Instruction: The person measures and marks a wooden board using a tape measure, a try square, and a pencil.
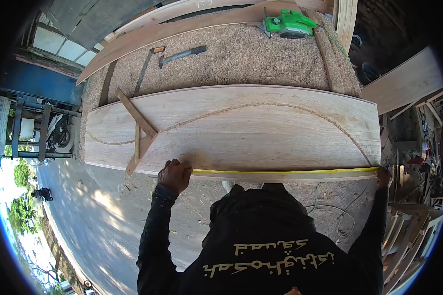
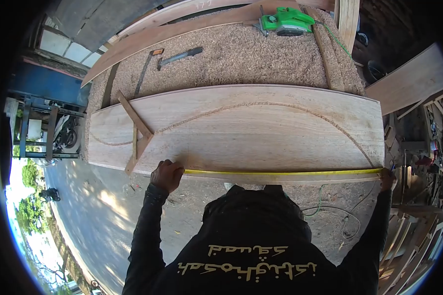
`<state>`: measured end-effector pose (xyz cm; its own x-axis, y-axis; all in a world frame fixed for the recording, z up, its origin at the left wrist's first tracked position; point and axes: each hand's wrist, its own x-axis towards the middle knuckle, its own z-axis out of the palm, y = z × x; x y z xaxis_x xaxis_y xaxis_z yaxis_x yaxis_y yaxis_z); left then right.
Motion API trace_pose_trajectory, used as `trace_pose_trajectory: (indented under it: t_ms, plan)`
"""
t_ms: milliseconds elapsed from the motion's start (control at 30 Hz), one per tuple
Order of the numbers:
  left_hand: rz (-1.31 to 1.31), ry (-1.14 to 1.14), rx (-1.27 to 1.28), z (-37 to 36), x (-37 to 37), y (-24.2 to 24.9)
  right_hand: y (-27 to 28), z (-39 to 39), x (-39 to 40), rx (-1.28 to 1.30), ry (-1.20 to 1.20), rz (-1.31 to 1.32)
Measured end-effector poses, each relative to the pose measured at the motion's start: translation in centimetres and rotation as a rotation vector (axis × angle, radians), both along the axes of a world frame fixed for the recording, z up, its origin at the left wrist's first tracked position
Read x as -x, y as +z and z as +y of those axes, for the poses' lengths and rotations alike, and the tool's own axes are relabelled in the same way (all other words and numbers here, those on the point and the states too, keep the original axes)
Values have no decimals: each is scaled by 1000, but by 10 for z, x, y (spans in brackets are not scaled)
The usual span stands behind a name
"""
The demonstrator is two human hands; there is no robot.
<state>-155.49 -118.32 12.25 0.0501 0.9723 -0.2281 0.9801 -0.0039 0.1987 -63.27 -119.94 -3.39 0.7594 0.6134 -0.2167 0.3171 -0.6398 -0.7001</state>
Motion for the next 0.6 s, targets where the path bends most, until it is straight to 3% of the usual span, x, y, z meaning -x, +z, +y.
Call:
trace_pose_trajectory:
  t_ms: [100,267,333,367,467,500,533,600]
  plan:
    - [20,44,-12,5,7,1,-45,-8,-45,-114,78,43]
    - [129,130,71,14,22,6,-74,-10,-89,-166,157,125]
    - [132,164,119,16,20,6,-53,0,-90,144,227,-234]
    - [153,142,109,18,19,5,-49,8,-83,142,238,-234]
    - [193,129,131,21,15,7,-25,-1,-44,25,417,-972]
    - [216,132,136,25,12,8,-25,4,-62,234,315,-861]
    - [211,137,137,27,9,12,-27,9,-72,233,319,-866]
    - [254,124,198,33,5,16,-32,12,-77,132,273,-571]
